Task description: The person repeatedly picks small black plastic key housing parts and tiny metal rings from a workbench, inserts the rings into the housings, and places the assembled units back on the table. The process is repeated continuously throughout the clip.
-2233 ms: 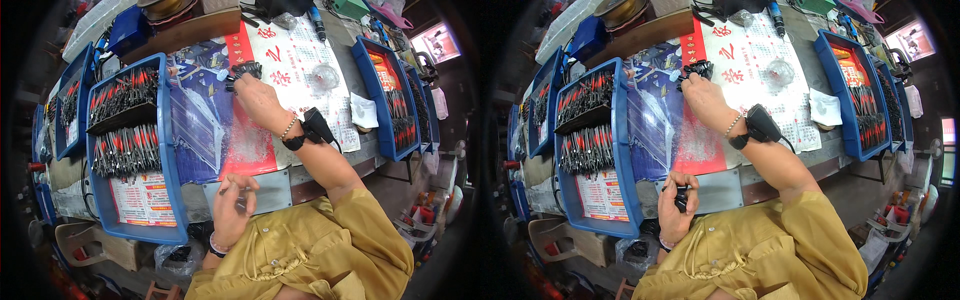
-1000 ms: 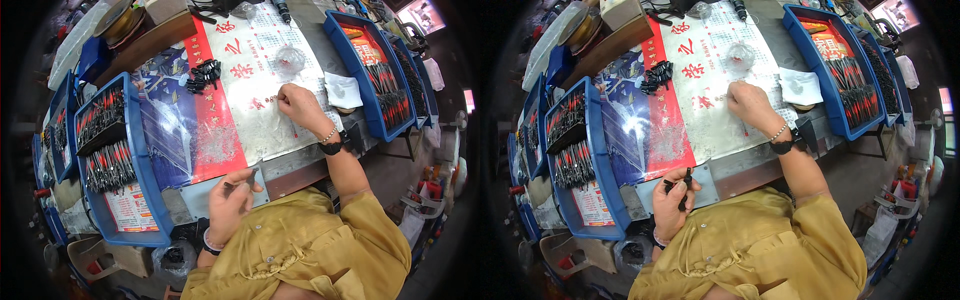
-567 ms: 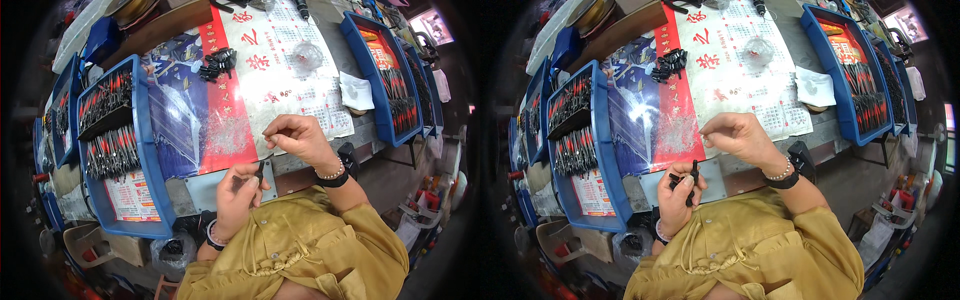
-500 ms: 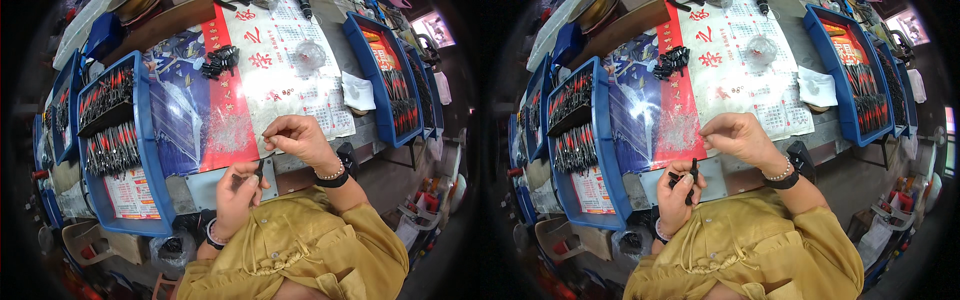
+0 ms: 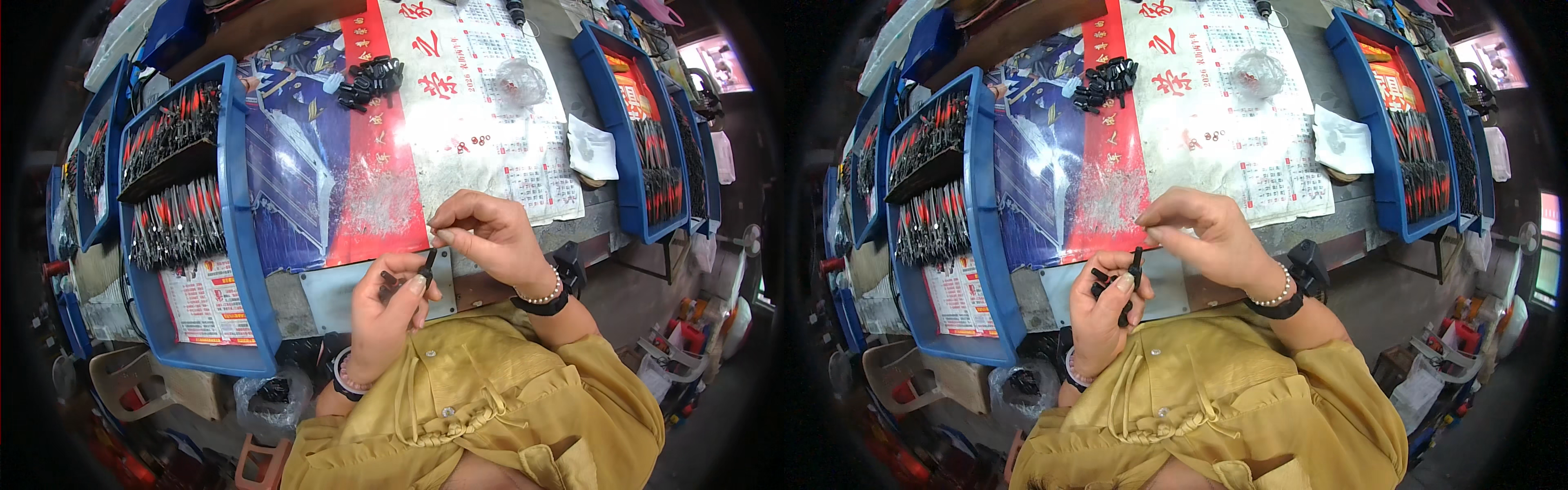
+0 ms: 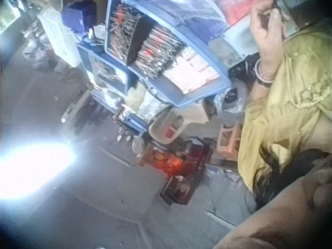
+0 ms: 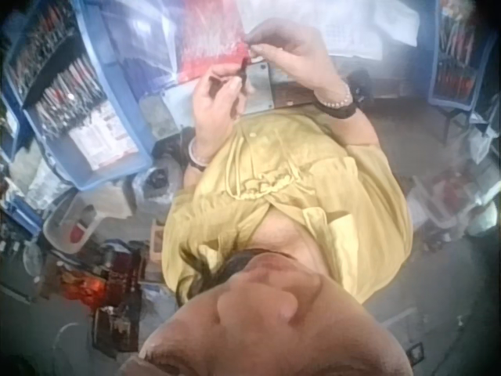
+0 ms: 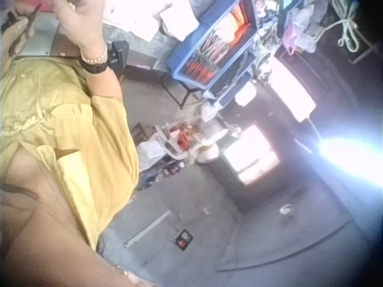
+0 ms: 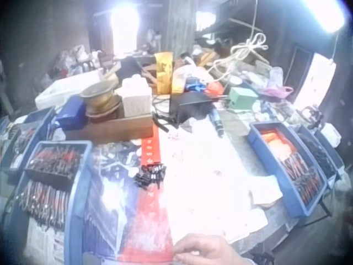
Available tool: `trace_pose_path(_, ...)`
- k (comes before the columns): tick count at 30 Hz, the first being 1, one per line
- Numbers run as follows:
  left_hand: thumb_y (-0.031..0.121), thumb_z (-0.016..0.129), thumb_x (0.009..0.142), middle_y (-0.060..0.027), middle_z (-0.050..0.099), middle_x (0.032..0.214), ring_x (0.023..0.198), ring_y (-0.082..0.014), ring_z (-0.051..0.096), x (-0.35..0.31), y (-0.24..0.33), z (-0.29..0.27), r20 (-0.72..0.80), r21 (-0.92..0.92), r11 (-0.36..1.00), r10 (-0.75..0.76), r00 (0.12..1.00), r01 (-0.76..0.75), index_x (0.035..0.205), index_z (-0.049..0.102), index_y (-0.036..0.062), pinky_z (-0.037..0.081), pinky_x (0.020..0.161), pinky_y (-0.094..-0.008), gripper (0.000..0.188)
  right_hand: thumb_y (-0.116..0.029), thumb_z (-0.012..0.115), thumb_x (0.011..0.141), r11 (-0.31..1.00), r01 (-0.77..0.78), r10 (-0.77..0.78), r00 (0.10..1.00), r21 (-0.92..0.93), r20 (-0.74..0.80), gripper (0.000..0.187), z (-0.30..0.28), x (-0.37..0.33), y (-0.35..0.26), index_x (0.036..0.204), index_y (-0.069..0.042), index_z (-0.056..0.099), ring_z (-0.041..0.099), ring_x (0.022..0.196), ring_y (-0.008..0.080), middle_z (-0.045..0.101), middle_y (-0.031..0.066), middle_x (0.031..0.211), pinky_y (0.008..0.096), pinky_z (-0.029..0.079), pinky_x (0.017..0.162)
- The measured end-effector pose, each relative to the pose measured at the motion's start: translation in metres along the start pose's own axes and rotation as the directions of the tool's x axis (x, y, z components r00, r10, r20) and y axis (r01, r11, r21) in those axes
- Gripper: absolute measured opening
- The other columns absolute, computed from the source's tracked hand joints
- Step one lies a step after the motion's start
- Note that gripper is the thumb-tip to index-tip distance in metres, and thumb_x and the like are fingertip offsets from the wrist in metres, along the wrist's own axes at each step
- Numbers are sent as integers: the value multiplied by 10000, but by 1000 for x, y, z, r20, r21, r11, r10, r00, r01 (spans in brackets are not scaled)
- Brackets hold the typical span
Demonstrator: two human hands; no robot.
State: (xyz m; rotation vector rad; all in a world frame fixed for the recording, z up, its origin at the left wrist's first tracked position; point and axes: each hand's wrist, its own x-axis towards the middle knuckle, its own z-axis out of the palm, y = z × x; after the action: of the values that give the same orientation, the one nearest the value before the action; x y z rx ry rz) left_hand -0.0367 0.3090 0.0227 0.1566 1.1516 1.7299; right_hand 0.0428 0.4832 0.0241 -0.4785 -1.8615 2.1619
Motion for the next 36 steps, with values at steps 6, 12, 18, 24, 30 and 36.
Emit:
trace_pose_path(6,42,528,920,-89,630,809,531,-44,469,-1,0,-1,-30,2,1000,27,999,-27,1088,512,20,354,463,-182,170,70,606,822,880,249,-233,968,-405,90,164,7,-2,-9,981,37,631,660,835,191,663,128,919,291,525,728)
trace_pose_path(12,38,531,917,-87,627,806,532,-43,465,-4,3,-1,-50,13,1000,14,999,-13,1083,509,15,364,477,-185,169,89,616,774,816,310,-302,948,-488,98,214,12,-5,-14,976,27,646,678,809,218,673,128,882,300,536,708)
trace_pose_path(18,30,528,920,-85,627,810,545,-44,473,-7,1,0,-51,29,999,41,998,-40,1093,511,4,377,488,-184,176,59,645,756,812,342,-325,938,-474,120,175,12,-8,-17,926,20,655,662,776,239,664,117,871,303,524,676)
trace_pose_path(24,21,521,922,-88,636,831,560,-46,482,-9,-3,-1,-36,-10,998,68,997,-68,1116,511,-1,391,508,-183,196,58,664,751,891,279,-240,959,-358,149,161,5,-5,-13,908,23,662,661,767,223,668,122,867,283,516,655)
trace_pose_path(30,16,521,921,-76,631,829,571,-46,487,-12,-5,1,-18,17,995,95,995,-95,1182,481,-1,410,530,-188,265,59,666,763,979,163,-148,981,-122,124,118,7,-5,-7,876,29,645,663,778,221,670,141,869,284,519,678)
trace_pose_path(36,-14,544,894,-39,623,809,610,-34,515,-14,-7,-1,52,220,954,197,979,-204,1253,448,-7,424,580,-185,372,52,669,770,950,242,-219,966,-198,134,112,11,-10,-6,871,23,628,668,816,247,668,144,895,300,527,698)
